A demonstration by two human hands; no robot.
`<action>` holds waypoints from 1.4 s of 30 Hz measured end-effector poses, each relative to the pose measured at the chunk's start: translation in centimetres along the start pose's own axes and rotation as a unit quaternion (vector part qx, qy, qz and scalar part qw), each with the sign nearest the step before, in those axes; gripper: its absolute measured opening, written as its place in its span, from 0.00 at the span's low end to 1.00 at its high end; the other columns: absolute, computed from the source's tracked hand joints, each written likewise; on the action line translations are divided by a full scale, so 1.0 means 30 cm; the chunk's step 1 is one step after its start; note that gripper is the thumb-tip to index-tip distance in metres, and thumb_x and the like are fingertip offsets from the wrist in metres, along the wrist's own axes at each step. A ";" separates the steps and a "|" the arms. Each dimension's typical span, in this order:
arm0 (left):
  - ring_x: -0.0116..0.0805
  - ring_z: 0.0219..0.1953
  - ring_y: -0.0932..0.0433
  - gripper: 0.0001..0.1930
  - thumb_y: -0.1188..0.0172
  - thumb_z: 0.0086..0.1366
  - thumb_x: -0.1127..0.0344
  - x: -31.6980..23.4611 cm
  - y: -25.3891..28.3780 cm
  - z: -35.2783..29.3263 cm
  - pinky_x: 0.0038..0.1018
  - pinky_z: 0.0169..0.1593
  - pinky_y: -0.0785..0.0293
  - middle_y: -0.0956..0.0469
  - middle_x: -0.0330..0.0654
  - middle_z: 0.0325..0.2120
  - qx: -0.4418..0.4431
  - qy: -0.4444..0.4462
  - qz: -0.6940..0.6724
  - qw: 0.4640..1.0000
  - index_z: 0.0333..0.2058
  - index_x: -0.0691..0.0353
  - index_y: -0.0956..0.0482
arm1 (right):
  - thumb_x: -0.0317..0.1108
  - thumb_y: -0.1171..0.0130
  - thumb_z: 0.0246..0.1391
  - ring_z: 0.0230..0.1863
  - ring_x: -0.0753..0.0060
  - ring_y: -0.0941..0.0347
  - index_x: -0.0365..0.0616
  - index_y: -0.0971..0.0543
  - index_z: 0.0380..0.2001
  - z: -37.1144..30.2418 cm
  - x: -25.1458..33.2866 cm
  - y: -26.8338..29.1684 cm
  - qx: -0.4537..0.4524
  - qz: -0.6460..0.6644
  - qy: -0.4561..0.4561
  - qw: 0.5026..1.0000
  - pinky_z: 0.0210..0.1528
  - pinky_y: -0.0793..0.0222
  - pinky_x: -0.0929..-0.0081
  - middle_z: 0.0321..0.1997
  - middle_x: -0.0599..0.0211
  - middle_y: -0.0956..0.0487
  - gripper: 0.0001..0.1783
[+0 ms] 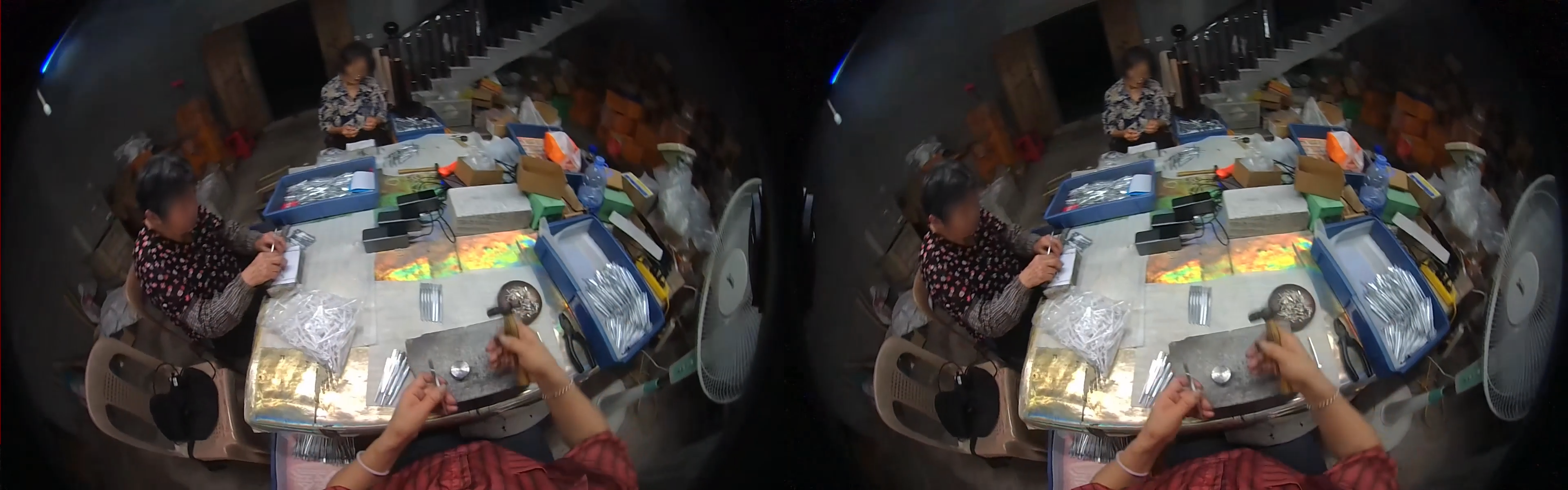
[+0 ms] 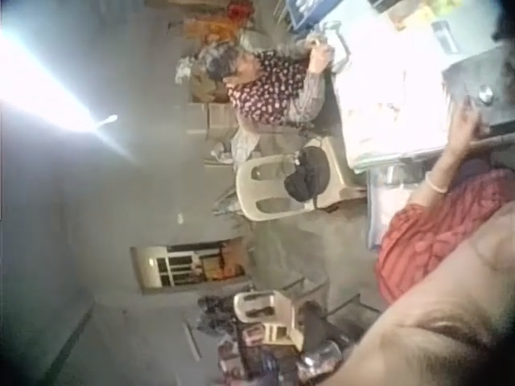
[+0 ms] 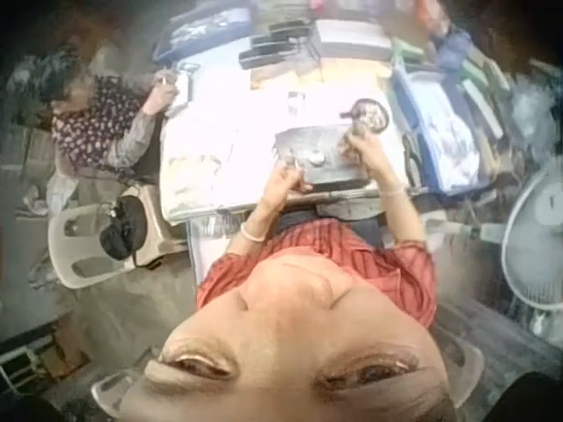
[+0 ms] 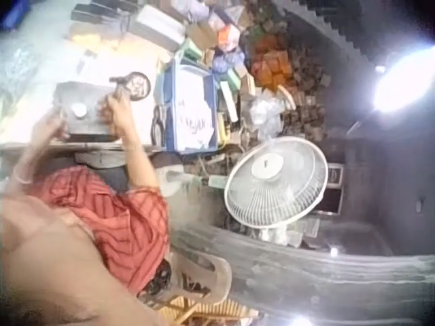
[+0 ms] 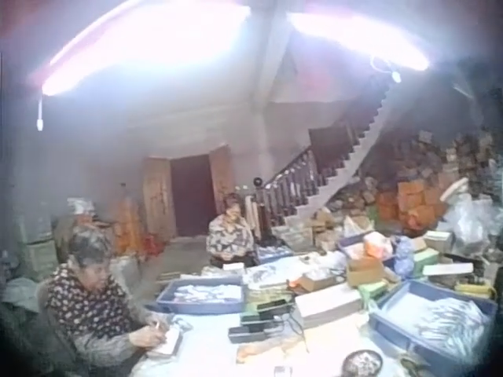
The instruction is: Assembling and hammering small metal components on a workbench.
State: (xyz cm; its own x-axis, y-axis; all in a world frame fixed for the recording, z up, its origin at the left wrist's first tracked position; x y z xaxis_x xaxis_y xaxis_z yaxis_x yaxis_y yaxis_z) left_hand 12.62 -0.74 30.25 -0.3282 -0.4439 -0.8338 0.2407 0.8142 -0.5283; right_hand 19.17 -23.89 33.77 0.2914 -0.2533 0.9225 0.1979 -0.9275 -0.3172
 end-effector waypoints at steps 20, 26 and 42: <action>0.31 0.26 0.22 0.10 0.51 0.65 0.64 0.078 0.008 0.016 0.24 0.33 0.25 0.25 0.43 0.26 -0.043 -0.028 0.020 0.998 0.42 0.62 0.37 | 0.29 0.57 0.57 0.23 0.78 0.30 0.39 0.36 0.36 -0.017 -0.170 -0.036 -0.078 -0.150 0.122 0.978 0.21 0.30 0.82 0.29 0.61 0.27 0.06; 0.29 0.27 0.23 0.10 0.52 0.66 0.64 0.118 0.016 0.014 0.22 0.33 0.26 0.25 0.42 0.26 -0.024 -0.041 0.009 0.999 0.42 0.62 0.37 | 0.30 0.56 0.58 0.21 0.79 0.30 0.39 0.36 0.36 -0.028 -0.186 -0.038 -0.078 -0.151 0.127 0.977 0.20 0.32 0.84 0.28 0.62 0.27 0.06; 0.31 0.29 0.23 0.10 0.54 0.67 0.65 0.092 -0.018 0.008 0.24 0.36 0.24 0.25 0.45 0.28 -0.022 0.013 0.016 1.000 0.43 0.61 0.40 | 0.30 0.55 0.57 0.21 0.80 0.31 0.37 0.34 0.34 -0.048 -0.151 -0.042 -0.100 -0.156 0.092 0.978 0.21 0.32 0.82 0.28 0.63 0.26 0.07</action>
State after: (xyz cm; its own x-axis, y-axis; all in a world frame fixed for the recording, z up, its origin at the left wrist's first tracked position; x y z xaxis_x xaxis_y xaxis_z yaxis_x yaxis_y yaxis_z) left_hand 11.81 -2.51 28.20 -0.3446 -0.4082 -0.8453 0.2108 0.8439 -0.4934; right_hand 16.26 -21.97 30.31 0.0682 0.0222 0.9974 0.0576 -0.9982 0.0183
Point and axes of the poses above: each hand's wrist, its own z-axis towards the middle knuckle, its own y-axis out of the back of the hand, x = y × z, the point moved 2 cm from there along z, towards the middle knuckle
